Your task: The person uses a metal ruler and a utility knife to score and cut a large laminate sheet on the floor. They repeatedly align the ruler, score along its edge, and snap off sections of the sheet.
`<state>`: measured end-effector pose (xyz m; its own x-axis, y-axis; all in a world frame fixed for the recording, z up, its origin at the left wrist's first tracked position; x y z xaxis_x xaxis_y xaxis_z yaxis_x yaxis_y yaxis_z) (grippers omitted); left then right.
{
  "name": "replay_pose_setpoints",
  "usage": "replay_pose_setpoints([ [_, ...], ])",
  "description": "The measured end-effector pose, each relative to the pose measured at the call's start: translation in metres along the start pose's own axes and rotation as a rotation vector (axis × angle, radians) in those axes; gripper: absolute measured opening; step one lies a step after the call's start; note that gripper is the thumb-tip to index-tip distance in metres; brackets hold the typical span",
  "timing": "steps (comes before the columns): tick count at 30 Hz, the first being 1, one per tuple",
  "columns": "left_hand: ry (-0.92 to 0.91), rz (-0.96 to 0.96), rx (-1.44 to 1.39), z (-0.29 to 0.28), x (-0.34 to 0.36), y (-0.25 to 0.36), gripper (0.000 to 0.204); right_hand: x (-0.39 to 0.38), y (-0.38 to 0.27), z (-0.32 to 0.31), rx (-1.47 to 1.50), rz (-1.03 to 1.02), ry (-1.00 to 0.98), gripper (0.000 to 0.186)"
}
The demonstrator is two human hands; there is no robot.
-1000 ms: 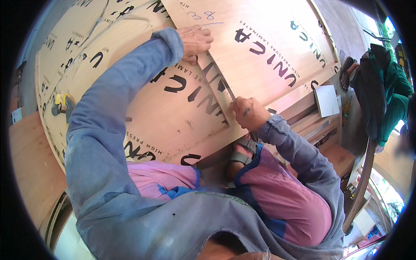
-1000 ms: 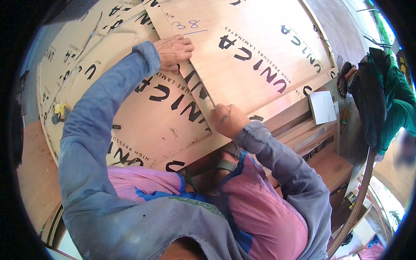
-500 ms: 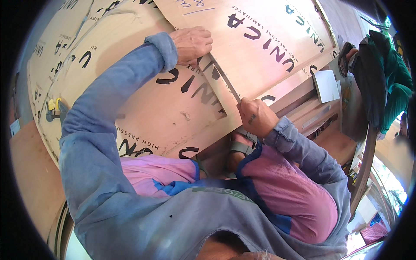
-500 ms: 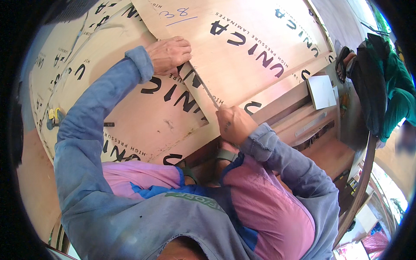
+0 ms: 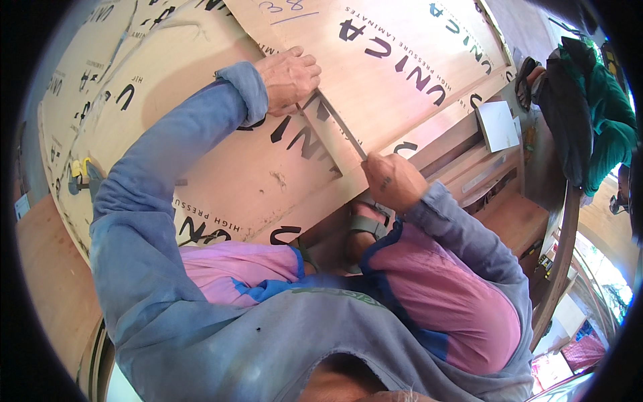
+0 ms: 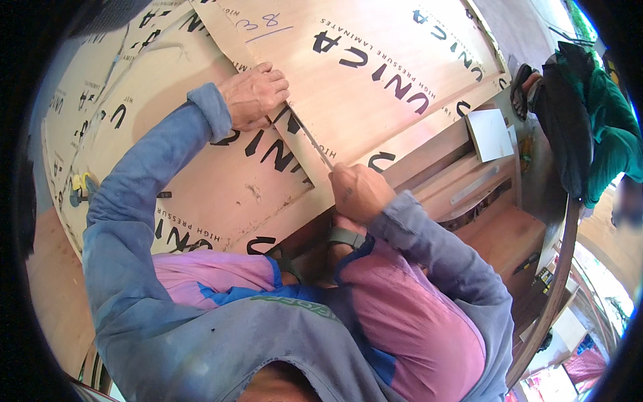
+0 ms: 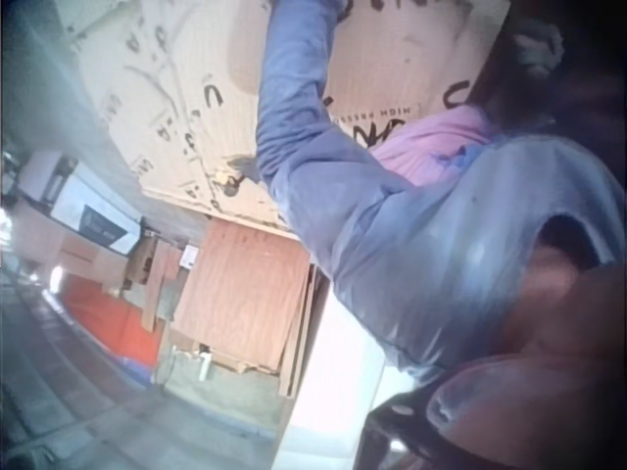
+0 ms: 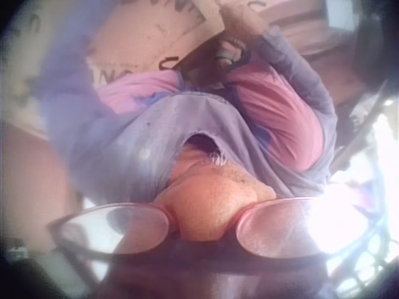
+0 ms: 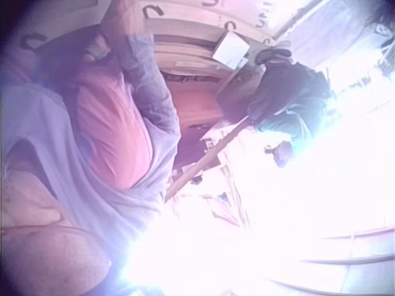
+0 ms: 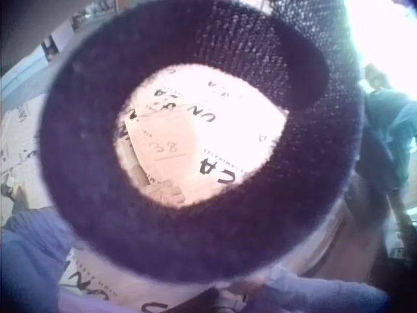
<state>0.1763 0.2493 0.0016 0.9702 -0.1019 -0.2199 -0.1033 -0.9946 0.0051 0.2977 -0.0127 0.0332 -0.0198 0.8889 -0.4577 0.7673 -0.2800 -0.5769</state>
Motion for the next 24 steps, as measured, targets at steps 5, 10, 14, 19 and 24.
replay_pose_setpoints([
  [5, 0.179, 0.070, -0.211, 0.021, 0.001, 0.013, 0.049, -0.025, -0.004, -0.003, 0.048, -0.086, -0.080, 0.018],
  [10, 0.134, 0.087, -0.185, 0.017, 0.006, 0.017, 0.048, -0.026, 0.015, 0.023, 0.051, -0.073, 0.021, 0.015],
  [14, 0.175, 0.119, -0.108, 0.016, 0.005, 0.015, 0.045, -0.024, 0.018, 0.026, 0.063, -0.197, 0.050, 0.011],
  [19, 0.075, 0.091, -0.069, 0.012, 0.009, 0.018, 0.049, -0.022, 0.034, 0.040, 0.070, -0.115, 0.015, 0.008],
  [24, 0.056, 0.051, -0.083, 0.004, 0.002, 0.033, 0.052, -0.039, 0.006, -0.002, 0.033, -0.089, -0.025, 0.010],
])
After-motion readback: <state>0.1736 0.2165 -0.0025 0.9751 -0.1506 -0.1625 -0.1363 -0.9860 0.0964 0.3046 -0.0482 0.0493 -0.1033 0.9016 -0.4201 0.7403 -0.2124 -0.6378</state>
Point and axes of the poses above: each hand's wrist, its own x-axis towards the middle knuckle, its own z-axis out of the palm, y = z × x, the point moved 1 cm from there along x, towards the middle knuckle, and after that the axes turned 8 degrees about -z, right-handed, at the moved point
